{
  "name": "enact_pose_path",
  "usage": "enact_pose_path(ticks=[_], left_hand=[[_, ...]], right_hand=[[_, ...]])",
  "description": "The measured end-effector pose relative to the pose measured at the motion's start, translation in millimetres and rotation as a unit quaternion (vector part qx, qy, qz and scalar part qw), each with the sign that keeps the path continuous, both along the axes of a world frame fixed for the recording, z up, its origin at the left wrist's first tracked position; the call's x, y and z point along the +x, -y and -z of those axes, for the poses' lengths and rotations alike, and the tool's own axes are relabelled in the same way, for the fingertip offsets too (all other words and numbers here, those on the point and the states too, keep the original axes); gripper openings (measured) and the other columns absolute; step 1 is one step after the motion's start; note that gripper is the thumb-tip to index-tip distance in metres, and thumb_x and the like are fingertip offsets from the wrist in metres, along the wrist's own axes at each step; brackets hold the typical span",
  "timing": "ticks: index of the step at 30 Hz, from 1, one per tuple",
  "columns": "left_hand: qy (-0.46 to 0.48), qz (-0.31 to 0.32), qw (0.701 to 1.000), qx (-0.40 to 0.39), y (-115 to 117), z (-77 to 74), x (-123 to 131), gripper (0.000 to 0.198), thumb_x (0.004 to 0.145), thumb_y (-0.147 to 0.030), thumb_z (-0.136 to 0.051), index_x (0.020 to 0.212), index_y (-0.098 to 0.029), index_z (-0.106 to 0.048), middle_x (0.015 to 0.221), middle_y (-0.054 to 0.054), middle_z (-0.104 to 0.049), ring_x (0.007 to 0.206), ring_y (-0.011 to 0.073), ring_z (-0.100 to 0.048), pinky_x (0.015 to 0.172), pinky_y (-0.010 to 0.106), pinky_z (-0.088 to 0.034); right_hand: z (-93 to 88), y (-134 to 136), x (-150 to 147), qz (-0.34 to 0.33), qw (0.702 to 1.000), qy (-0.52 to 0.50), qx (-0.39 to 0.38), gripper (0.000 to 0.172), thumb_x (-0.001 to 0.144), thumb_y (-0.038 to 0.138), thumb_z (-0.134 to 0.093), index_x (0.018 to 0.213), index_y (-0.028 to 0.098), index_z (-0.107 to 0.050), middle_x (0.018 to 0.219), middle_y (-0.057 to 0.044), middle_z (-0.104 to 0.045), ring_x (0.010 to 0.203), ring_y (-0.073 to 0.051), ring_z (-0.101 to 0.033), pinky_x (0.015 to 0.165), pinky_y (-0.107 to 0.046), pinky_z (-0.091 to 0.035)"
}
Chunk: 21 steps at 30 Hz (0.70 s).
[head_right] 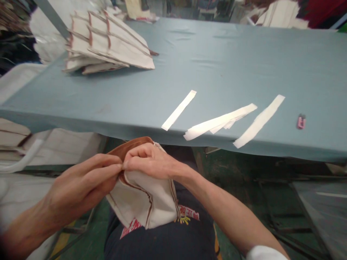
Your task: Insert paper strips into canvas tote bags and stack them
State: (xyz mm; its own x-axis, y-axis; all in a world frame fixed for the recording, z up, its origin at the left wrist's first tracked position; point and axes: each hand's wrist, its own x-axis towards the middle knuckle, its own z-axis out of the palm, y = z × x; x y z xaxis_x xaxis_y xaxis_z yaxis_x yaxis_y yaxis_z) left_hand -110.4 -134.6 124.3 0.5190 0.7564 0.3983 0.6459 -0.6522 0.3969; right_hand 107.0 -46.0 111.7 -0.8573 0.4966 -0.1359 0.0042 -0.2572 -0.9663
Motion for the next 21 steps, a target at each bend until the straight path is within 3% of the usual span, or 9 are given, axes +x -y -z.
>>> enact_pose_path(ticks=[3, 6, 10, 12, 16, 21], left_hand=[[0.045, -0.043, 0.997, -0.035, 4.1, -2.1, 3.9, 0.031, 0.097, -0.002, -0.056, 0.115, -0.027, -0.062, 0.099, -0.002, -0.074, 0.085, 0.0124, -0.073, 0.079, 0.021, -0.057], [0.071, -0.108, 0.986, -0.102, 7.4, -8.6, 3.4, 0.021, 0.092, -0.009, -0.056, 0.105, -0.025, -0.063, 0.087, -0.004, -0.07, 0.072, 0.0122, -0.066, 0.069, 0.022, -0.052], [0.077, -0.104, 0.968, -0.214, 4.9, -20.0, -4.3, 0.015, 0.096, -0.022, -0.054, 0.096, -0.022, -0.069, 0.086, -0.002, -0.073, 0.075, 0.0158, -0.066, 0.069, 0.025, -0.051], [0.085, -0.084, 0.956, -0.267, 0.8, -23.9, -9.2, 0.027, 0.104, -0.031, -0.049, 0.088, -0.021, -0.068, 0.08, -0.001, -0.071, 0.07, 0.0155, -0.063, 0.064, 0.025, -0.047], [0.087, -0.037, 0.946, -0.309, -7.4, -25.7, -16.2, 0.041, 0.11, -0.037, -0.045, 0.074, -0.021, -0.06, 0.065, -0.004, -0.056, 0.059, 0.0129, -0.051, 0.056, 0.023, -0.04], [0.073, -0.031, 0.96, -0.267, -5.9, -30.0, -13.3, 0.034, 0.108, -0.024, -0.053, 0.077, -0.02, -0.063, 0.072, -0.003, -0.068, 0.068, 0.0121, -0.06, 0.066, 0.022, -0.043]], right_hand=[[0.0, 6.4, -5.5, 0.013, 0.999, -0.015, 0.048, 0.013, 0.081, 0.026, -0.06, 0.071, 0.018, -0.063, 0.067, 0.003, -0.062, 0.06, -0.009, -0.05, 0.054, -0.021, -0.038], [-3.4, 12.0, -8.9, 0.052, 0.98, -0.028, 0.19, 0.011, 0.08, 0.016, -0.058, 0.071, 0.018, -0.065, 0.07, 0.003, -0.068, 0.062, -0.009, -0.055, 0.057, -0.021, -0.038], [-7.8, 18.1, -10.6, 0.131, 0.894, 0.015, 0.428, 0.013, 0.081, 0.015, -0.056, 0.072, 0.018, -0.064, 0.061, 0.004, -0.064, 0.054, -0.009, -0.051, 0.056, -0.024, -0.032], [-7.5, 20.6, -10.1, 0.148, 0.852, 0.031, 0.501, 0.016, 0.083, 0.016, -0.054, 0.071, 0.019, -0.064, 0.06, 0.004, -0.064, 0.053, -0.009, -0.053, 0.057, -0.025, -0.033], [-3.1, 22.0, -6.8, 0.141, 0.822, 0.039, 0.55, 0.019, 0.087, 0.015, -0.053, 0.076, 0.018, -0.068, 0.063, 0.002, -0.07, 0.056, -0.01, -0.059, 0.059, -0.025, -0.037], [-13.5, 20.7, -7.7, 0.116, 0.8, 0.041, 0.588, 0.021, 0.091, 0.013, -0.055, 0.077, 0.019, -0.069, 0.063, 0.001, -0.07, 0.055, -0.012, -0.061, 0.056, -0.027, -0.038]])
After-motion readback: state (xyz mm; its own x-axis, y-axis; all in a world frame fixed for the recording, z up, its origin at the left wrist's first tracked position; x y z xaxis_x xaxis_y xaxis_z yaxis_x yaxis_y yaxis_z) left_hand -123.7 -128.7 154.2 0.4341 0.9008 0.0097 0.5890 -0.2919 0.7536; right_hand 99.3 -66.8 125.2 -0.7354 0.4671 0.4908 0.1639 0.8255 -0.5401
